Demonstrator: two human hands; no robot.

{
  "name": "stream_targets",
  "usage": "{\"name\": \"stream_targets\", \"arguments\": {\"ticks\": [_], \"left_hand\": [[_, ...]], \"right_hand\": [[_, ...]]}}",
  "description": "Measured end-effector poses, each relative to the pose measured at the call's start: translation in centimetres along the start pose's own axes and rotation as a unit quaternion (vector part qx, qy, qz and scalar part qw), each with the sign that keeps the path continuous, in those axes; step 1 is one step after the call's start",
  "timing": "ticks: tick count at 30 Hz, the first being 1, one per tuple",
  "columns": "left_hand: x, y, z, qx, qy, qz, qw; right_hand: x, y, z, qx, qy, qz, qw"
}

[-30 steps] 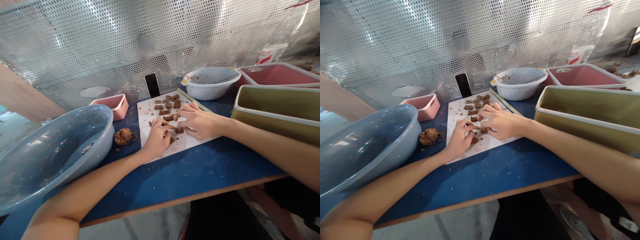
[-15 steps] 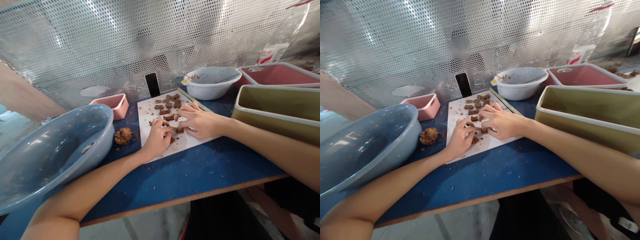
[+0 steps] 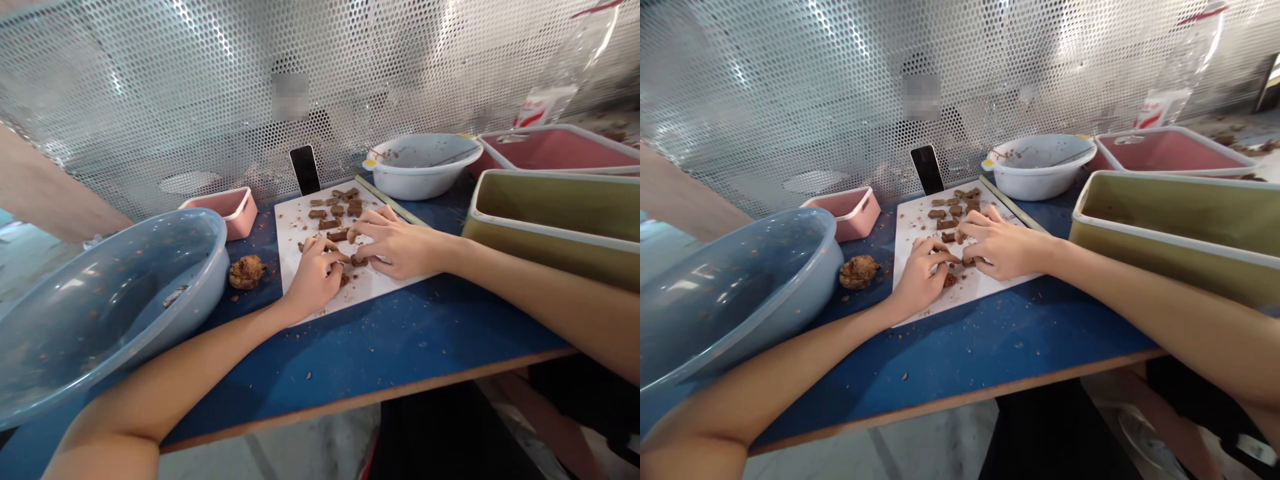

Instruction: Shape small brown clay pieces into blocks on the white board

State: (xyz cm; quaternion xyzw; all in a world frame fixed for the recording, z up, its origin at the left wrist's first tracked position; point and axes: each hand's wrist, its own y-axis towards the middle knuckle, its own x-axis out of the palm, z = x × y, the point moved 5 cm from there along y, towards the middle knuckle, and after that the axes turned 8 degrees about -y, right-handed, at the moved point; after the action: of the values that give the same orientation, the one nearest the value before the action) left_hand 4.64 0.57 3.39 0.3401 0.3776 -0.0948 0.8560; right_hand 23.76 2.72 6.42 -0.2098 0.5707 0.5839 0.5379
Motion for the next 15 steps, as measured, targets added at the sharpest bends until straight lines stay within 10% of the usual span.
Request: {"name": "stream_targets", "arguments": {"ticks": [15], "left_hand": [[0.26,-0.02,-0.04,0.01,0.011,-0.015,1.0]], "right_hand": [[-0.04,-0.02,-0.07,0.009,0.003,-0.017,1.0]]}}
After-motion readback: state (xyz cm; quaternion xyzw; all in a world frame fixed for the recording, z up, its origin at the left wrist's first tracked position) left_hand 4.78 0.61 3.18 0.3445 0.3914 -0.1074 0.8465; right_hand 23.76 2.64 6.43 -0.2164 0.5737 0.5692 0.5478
